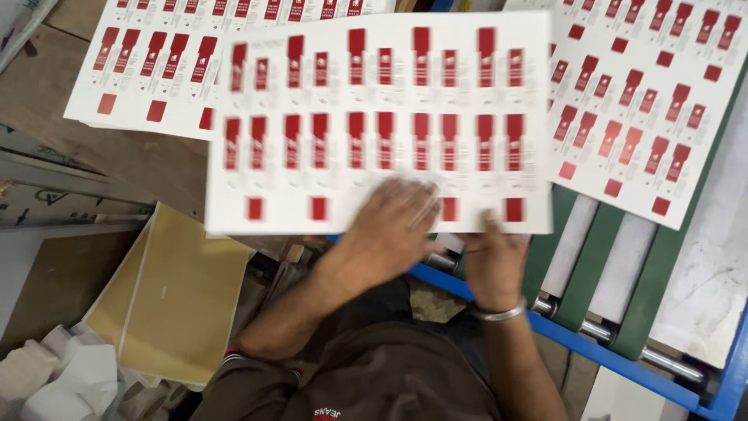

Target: The person repeatedly picks up sheets of paper printed with red labels from a stack on the left and places them onto a blue roller conveyor on the right. The person handles the sheets one by one, maintaining a steady rhythm throughout the clip.

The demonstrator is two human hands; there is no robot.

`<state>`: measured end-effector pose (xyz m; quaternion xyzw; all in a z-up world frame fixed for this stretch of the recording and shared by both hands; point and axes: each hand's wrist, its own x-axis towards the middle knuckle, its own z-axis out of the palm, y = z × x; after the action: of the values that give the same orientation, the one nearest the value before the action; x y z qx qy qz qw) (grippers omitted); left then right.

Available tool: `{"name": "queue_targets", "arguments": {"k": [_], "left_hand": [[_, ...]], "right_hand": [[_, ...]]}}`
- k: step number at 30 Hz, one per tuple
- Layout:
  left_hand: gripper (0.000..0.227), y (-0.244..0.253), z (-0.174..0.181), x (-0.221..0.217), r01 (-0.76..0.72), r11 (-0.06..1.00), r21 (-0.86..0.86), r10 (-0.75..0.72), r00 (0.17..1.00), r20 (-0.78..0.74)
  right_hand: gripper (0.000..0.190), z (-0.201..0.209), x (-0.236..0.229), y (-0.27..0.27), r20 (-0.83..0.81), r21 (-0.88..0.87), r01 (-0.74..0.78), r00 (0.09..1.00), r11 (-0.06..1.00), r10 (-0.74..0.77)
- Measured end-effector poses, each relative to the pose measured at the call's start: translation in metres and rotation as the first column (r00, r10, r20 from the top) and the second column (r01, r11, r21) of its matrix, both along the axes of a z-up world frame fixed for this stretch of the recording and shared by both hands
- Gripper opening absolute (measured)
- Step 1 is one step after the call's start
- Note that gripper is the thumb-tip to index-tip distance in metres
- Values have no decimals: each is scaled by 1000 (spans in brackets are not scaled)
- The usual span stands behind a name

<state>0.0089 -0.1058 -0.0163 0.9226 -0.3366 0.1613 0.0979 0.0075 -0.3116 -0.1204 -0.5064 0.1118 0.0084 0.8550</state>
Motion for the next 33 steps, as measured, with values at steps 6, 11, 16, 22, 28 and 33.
{"name": "queue_targets", "arguments": {"k": [6,11,16,22,28,33], "left_hand": [[66,99,32,23,-296,951,94,282,950,136],[45,127,25,36,-332,936,115,304,930,208],[34,129,15,33,-332,941,64,299,906,299],[28,130,17,29,-329,944,-33,325,908,263],[31,128,17,30,-348,936,-56,351,904,244],[29,129,19,30,-342,937,-71,350,915,204]], "right_hand": [[43,-44,20,-119,145,23,388,911,922,-387],[31,-87,6,-202,47,-56,663,748,746,-662],[28,-104,-44,-218,23,-167,652,752,739,-658],[29,-101,-62,-201,-29,-147,644,756,750,-654],[37,-91,-31,-194,67,-99,539,842,837,-535],[39,-84,-17,-192,-113,112,413,909,904,-402]]}}
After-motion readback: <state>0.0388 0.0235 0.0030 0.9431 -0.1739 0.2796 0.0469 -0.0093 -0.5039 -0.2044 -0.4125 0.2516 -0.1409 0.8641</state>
